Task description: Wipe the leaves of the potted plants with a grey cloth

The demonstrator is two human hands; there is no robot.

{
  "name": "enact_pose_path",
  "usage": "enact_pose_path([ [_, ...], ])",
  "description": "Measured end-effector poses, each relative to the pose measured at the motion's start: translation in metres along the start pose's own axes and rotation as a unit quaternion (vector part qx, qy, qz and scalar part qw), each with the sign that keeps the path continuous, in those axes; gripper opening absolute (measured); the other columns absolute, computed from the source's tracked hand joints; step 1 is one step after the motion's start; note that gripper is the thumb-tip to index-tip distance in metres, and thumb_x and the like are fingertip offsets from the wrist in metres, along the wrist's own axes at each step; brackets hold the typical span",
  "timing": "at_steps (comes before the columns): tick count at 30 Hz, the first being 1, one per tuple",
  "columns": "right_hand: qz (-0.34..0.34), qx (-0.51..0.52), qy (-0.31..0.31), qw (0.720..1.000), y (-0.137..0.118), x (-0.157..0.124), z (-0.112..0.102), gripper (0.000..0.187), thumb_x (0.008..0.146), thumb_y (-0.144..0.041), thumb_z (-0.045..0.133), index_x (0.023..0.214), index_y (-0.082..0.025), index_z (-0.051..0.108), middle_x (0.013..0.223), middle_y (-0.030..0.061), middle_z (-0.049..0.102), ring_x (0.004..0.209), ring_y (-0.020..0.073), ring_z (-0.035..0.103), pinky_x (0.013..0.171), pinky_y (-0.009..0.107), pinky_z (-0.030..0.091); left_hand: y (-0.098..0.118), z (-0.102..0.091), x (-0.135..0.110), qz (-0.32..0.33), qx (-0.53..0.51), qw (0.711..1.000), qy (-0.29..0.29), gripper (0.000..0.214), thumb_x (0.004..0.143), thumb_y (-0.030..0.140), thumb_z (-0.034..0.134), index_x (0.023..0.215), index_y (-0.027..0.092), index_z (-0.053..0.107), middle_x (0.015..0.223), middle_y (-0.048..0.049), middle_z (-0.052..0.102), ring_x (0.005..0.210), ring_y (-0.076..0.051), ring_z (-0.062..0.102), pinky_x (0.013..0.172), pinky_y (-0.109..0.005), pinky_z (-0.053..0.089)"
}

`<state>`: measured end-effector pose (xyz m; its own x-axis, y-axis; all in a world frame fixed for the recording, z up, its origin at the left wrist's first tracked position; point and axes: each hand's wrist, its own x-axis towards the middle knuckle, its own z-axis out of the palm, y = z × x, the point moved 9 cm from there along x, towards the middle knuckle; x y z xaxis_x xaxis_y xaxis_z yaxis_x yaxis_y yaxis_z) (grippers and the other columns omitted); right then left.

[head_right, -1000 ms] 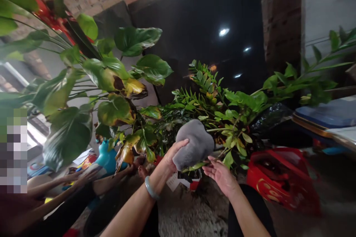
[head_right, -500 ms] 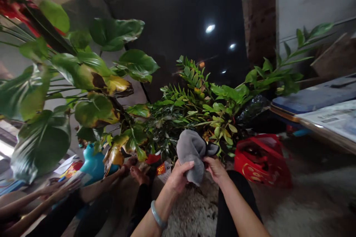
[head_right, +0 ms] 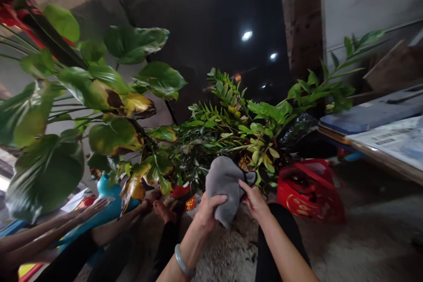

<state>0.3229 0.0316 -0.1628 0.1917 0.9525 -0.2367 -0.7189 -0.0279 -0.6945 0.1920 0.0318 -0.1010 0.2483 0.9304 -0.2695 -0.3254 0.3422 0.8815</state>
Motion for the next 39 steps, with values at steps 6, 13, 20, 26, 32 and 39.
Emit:
enact_pose_path([
  [6,-0.007,0.042,0.007,0.999,-0.001,0.005,-0.001,0.031,0.051,-0.039,0.083,0.074,-0.023,0.071,0.075,0.0029,0.076,0.072,0.0233,0.069,0.061,0.032,0.055,0.006,0.005,-0.003,-0.024,-0.094,0.995,-0.007,0.049,0.029,0.028,0.091,0.070,0.013,0.069,0.065,-0.0044,0.072,0.060,-0.019,0.064,0.065,-0.030,0.051],
  [13,0.034,0.008,0.028,0.999,0.006,0.002,-0.009,0.026,0.055,-0.035,0.083,0.054,-0.020,0.062,0.043,-0.0014,0.060,0.031,0.0109,0.046,0.033,0.023,0.036,0.050,0.007,0.001,0.013,-0.063,0.998,-0.018,0.048,0.035,0.032,0.091,0.073,0.012,0.070,0.063,-0.0047,0.071,0.054,-0.017,0.063,0.056,-0.028,0.049],
  [20,0.034,0.056,0.012,0.998,-0.001,-0.021,-0.003,0.038,0.048,-0.029,0.086,0.081,-0.022,0.070,0.075,0.0039,0.074,0.064,0.0205,0.068,0.066,0.034,0.053,0.131,0.020,0.018,0.154,-0.082,0.985,-0.018,0.040,0.041,0.033,0.088,0.071,0.014,0.070,0.063,-0.0007,0.070,0.055,-0.014,0.062,0.060,-0.026,0.049],
  [26,0.038,0.048,0.013,0.998,0.010,-0.015,-0.012,0.029,0.053,-0.028,0.083,0.077,-0.022,0.067,0.067,0.0039,0.071,0.063,0.0226,0.066,0.067,0.037,0.049,0.064,0.010,0.014,0.022,0.069,0.997,-0.028,0.029,0.038,0.020,0.081,0.064,0.013,0.069,0.058,-0.0031,0.068,0.052,-0.016,0.058,0.056,-0.028,0.045],
  [32,0.046,0.067,-0.002,0.997,0.007,-0.013,-0.013,0.032,0.051,-0.028,0.083,0.079,-0.020,0.070,0.077,0.0065,0.075,0.066,0.0230,0.067,0.071,0.039,0.050,0.127,0.016,0.008,0.142,-0.037,0.988,-0.037,0.034,0.039,0.015,0.075,0.073,0.016,0.070,0.069,-0.0006,0.071,0.060,-0.016,0.061,0.062,-0.028,0.047],
  [39,0.035,0.070,0.028,0.997,0.007,-0.015,-0.008,0.032,0.046,-0.028,0.083,0.074,-0.020,0.069,0.069,0.0053,0.074,0.058,0.0194,0.066,0.061,0.033,0.053,0.073,-0.013,0.020,0.052,0.065,0.996,0.031,0.028,0.038,0.017,0.074,0.064,0.013,0.067,0.058,-0.0024,0.066,0.053,-0.016,0.056,0.056,-0.028,0.044],
])
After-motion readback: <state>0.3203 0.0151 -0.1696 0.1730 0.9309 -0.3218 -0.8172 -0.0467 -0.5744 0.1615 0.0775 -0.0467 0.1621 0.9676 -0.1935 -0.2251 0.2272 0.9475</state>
